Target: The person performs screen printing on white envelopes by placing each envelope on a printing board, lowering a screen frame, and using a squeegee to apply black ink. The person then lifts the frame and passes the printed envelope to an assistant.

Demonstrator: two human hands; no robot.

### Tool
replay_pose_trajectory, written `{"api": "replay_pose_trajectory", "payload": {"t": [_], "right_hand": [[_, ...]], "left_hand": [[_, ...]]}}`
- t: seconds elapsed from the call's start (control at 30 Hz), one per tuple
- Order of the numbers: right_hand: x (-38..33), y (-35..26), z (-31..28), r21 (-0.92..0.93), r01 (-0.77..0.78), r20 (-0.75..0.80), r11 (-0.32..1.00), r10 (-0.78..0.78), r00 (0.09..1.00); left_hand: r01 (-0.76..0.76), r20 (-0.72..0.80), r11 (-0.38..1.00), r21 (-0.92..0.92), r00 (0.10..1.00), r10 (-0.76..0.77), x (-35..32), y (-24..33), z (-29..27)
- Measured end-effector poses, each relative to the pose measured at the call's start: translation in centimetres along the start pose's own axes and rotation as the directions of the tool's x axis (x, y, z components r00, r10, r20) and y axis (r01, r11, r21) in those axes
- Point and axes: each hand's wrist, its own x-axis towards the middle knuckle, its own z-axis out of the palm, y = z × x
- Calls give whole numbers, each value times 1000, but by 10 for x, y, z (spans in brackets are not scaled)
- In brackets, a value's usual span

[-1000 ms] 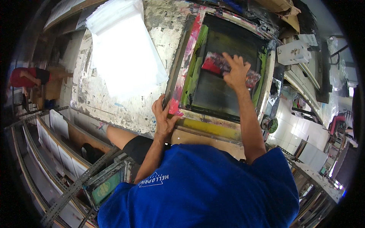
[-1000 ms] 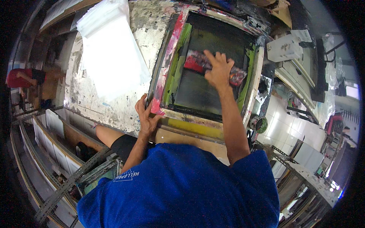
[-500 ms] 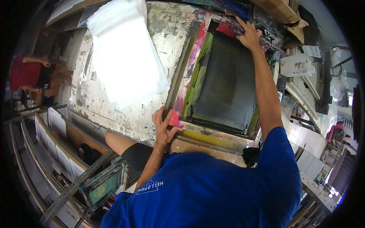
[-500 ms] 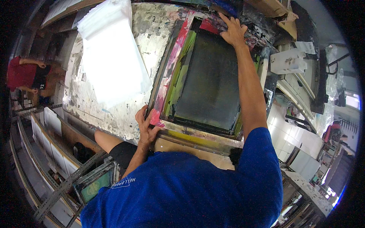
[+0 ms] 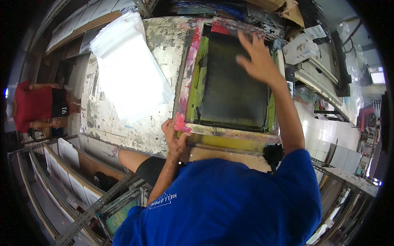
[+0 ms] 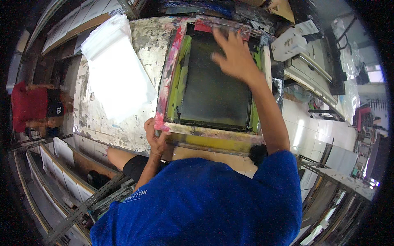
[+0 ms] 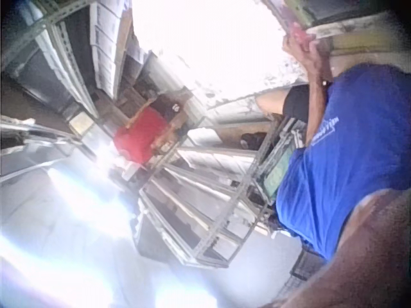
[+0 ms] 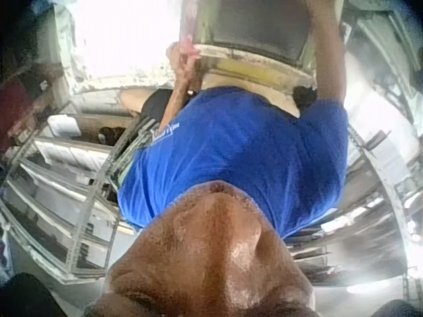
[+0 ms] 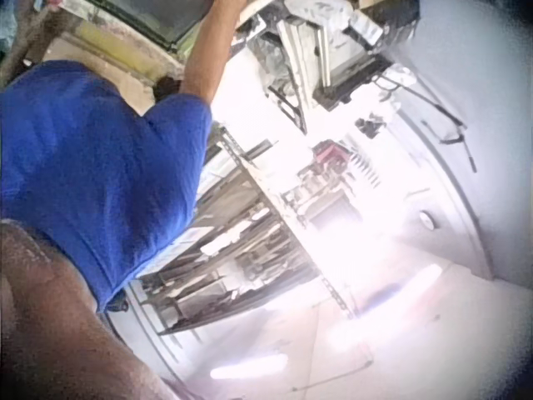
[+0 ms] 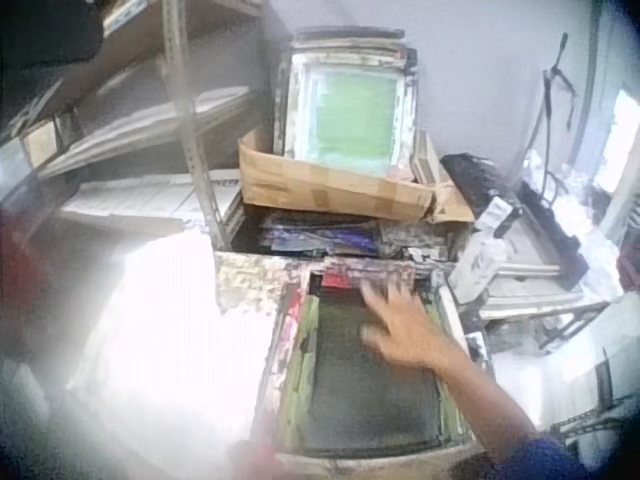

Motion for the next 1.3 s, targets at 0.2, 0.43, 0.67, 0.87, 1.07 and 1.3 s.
{"api": "replay_pose_trajectory", "payload": {"t": [0.2, 0.43, 0.67, 0.87, 1.07, 1.3], "right_hand": [[-149, -90, -96, -76, 97, 308, 992, -69, 949], [-143, -95, -117, -295, -56, -139, 954, 15, 990], [-145, -93, -114, -175, -26, -171, 984, -4, 985], [-145, -92, -113, -200, -26, -198, 980, -15, 980], [-140, -93, -120, -169, -15, -173, 986, -15, 985], [-138, -91, -122, -175, -10, -174, 985, -21, 985]], "left_hand": [[-104, -219, 991, -82, 972, 84, 69, 85, -12], [82, -92, 996, -31, 992, -84, 101, 58, 32], [-66, 90, 867, 494, 996, 25, 10, 15, 93], [-76, 135, 952, 295, 990, 37, 23, 21, 100], [-98, 117, 979, 178, 990, 78, 45, 53, 96], [-24, 105, 993, 116, 994, 12, 117, 15, 11]]}}
